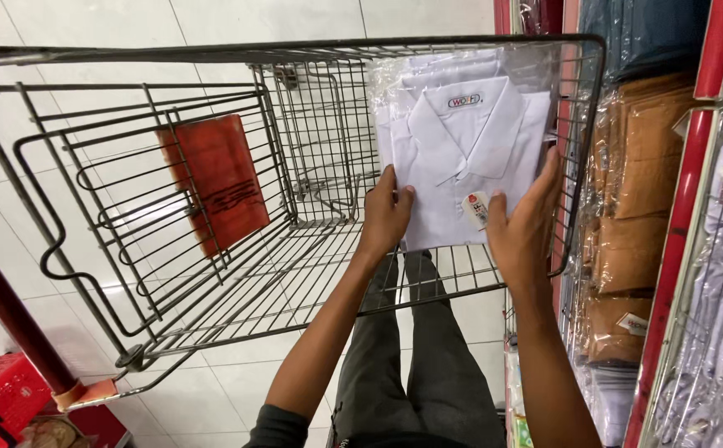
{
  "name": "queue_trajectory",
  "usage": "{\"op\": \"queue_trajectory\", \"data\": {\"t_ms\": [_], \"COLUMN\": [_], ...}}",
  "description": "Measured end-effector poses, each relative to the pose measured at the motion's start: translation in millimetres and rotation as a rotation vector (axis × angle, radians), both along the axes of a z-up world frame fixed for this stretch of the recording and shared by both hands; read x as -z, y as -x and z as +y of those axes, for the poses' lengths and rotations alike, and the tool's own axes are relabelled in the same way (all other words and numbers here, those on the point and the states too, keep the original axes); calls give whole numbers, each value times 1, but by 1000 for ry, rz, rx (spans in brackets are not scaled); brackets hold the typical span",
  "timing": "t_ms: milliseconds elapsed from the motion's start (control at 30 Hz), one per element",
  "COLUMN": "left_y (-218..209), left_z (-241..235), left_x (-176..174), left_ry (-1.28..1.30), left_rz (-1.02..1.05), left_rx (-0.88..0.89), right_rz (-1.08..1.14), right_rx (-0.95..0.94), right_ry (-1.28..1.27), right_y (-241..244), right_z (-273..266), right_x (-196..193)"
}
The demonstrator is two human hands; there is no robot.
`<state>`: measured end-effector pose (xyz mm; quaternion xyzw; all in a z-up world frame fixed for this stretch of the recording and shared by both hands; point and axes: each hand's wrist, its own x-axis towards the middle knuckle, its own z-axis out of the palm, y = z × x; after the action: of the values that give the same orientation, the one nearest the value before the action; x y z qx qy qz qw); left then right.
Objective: The person selects packaged white shirts from a store shelf by hand and places them one at a time into a shopping cart.
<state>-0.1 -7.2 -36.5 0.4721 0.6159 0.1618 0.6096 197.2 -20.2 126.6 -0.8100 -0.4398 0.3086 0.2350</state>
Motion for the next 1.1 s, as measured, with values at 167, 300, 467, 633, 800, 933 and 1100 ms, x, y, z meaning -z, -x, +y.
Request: {"op": "queue_trajectory", "data": {"t_ms": [167,300,467,633,800,933,1100], "left_y": [-16,-19,-27,-40,-40,-35,-24], "left_z": [26,53,74,70,69,72,79], "left_x": [-113,-136,-106,-105,-96,-102,-101], "left_ry": [-338,-154,22,-23,1,9,57], "left_rz": [317,151,-61,-142,-237,-272,-260], "left_rx": [126,9,-111,-171,-80,-56,-25], "right_rz": [-91,-200,-237,-229,-261,-264,-318], "right_rx": [-101,-261,-302,-288,-366,-392,-434], "right_ry": [-40,-52,-15,53,54,55,79], "right_y": [23,24,27,24,19,27,34], "right_z": [8,16,30,28,23,24,29], "right_x": [-15,1,14,21,37,47,43]}}
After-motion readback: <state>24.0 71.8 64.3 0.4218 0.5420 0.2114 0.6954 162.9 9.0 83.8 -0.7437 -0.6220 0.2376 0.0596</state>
